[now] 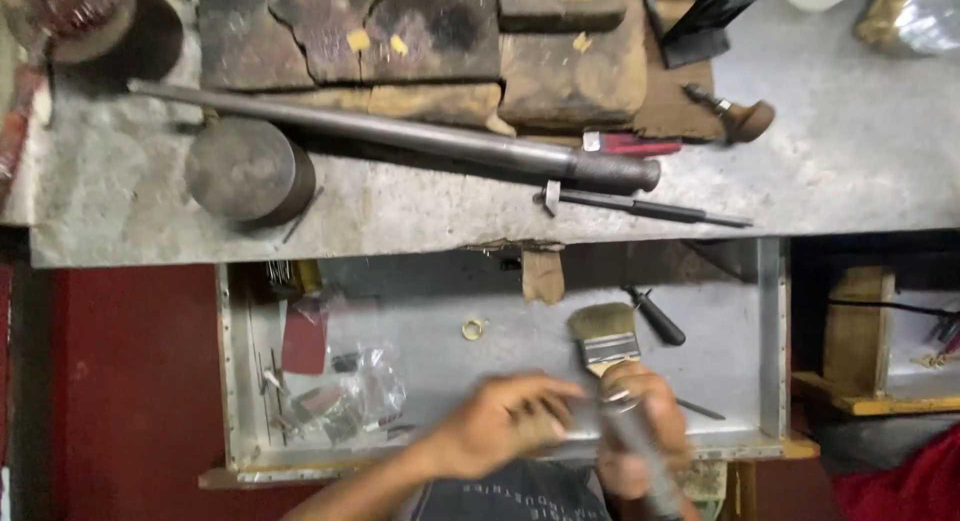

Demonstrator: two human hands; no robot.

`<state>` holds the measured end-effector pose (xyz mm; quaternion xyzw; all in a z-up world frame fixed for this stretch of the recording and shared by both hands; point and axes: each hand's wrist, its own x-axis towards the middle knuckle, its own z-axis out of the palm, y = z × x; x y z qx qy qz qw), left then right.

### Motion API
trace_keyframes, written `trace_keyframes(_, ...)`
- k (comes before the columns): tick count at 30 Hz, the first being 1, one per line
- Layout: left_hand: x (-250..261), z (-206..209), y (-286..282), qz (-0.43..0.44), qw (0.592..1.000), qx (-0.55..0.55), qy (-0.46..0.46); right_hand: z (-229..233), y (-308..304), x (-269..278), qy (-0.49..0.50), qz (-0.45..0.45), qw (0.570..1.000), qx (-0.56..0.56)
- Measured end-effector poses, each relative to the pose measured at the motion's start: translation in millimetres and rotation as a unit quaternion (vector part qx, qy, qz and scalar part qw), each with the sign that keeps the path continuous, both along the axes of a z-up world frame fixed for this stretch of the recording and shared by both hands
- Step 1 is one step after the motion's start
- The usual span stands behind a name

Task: Using a handheld rotary tool with a polishing bit to smooth and finish the interior surface of a ring at a jewelry workbench.

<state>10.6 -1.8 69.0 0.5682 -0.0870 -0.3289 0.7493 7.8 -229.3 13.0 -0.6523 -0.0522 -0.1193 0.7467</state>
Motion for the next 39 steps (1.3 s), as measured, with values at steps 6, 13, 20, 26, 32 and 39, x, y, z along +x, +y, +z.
trace_keyframes(6,1,-58,67,0.102,0.822,0.489,-0.272,32,-16,32,-0.174,0.051,0.983,-0.026)
trace_keyframes(13,-6,-96,59,0.032,0.762,0.538,-0.358,27,-1,34,-0.199,0.048,0.979,0.020)
trace_keyframes(20,3,-97,53,0.120,0.792,0.475,-0.364,36,-4,21,-0.048,0.113,0.978,0.171)
trace_keyframes(26,16,-36,49,0.258,0.932,0.192,-0.169,-1,-20,19,0.002,0.131,0.964,0.233)
trace_keyframes(32,28,-17,40,0.293,0.913,0.138,-0.247,9,-1,25,-0.105,0.047,0.993,0.007)
trace_keyframes(39,41,-7,36,0.305,0.908,0.124,-0.259,25,29,47,-0.173,0.017,0.981,-0.087)
